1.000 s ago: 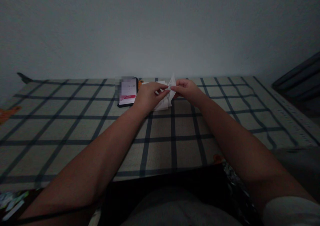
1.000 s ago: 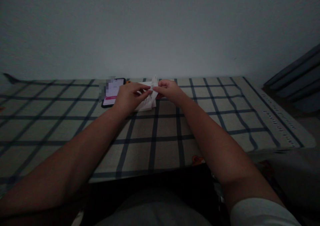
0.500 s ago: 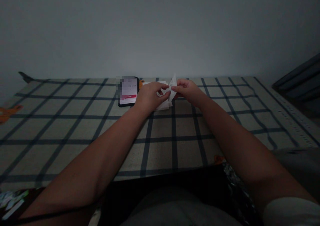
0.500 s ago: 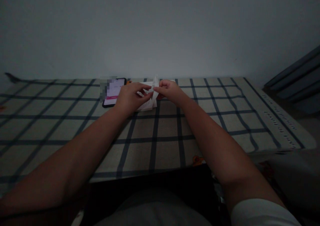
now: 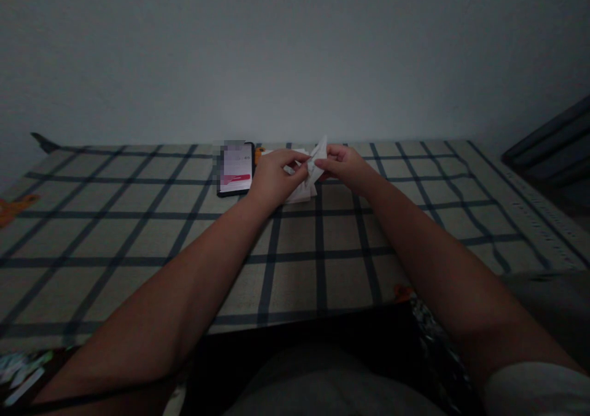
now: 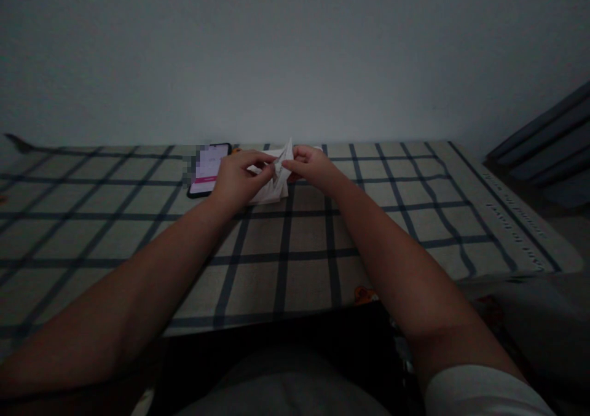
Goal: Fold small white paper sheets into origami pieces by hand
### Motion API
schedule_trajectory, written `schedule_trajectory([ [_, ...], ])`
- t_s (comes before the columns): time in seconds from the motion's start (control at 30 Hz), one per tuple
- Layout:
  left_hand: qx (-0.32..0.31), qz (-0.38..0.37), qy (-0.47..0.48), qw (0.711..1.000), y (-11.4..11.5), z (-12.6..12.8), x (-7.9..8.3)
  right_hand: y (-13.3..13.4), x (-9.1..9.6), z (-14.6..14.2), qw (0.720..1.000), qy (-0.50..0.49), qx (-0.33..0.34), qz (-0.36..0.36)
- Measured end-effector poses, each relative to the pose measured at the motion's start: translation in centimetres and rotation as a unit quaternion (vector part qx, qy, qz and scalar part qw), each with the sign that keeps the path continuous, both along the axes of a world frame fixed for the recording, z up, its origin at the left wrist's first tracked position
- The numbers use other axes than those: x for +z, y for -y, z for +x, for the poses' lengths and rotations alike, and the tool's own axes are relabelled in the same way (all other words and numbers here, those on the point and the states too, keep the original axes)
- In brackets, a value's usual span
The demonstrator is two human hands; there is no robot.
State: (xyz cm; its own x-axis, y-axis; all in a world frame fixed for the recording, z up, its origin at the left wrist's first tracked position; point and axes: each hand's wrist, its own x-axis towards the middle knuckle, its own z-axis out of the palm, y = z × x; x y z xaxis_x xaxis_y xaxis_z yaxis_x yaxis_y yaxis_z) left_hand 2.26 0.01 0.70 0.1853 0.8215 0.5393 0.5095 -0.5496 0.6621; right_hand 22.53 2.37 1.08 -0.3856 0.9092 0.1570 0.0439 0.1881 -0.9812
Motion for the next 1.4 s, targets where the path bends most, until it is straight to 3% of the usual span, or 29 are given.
schedule_trajectory([
  [0.1,-0.011,-0.038,0.067,0.997,-0.44,0.28,-0.28,0.06,0.03,0.01,1.0,0.0,0.004,0.007],
  [0.2,-0.037,-0.126,0.131,0.983,-0.7,0.52,-0.39,0.13,0.02,-0.02,1.0,0.005,0.007,0.013],
  [0.33,-0.075,-0.208,0.166,0.961,-0.47,0.67,-0.22,0.2,0.0,-0.06,1.0,0.001,0.014,0.02],
  [0.5,-0.074,-0.195,0.176,0.962,-0.54,0.43,-0.11,0.08,-0.16,0.06,0.999,-0.002,0.021,0.026],
  [0.77,-0.06,-0.137,0.074,0.986,-1.01,-0.1,-0.29,-0.25,-0.62,0.08,0.999,0.002,0.027,0.042],
  [1.1,-0.076,-0.155,0.099,0.98,-0.86,-0.03,-0.03,-0.23,-0.5,0.11,1.0,-0.019,0.01,0.014],
  [1.4,-0.063,-0.206,0.113,0.97,-0.23,0.42,0.59,-0.24,-0.39,0.22,0.998,-0.035,-0.011,0.042],
])
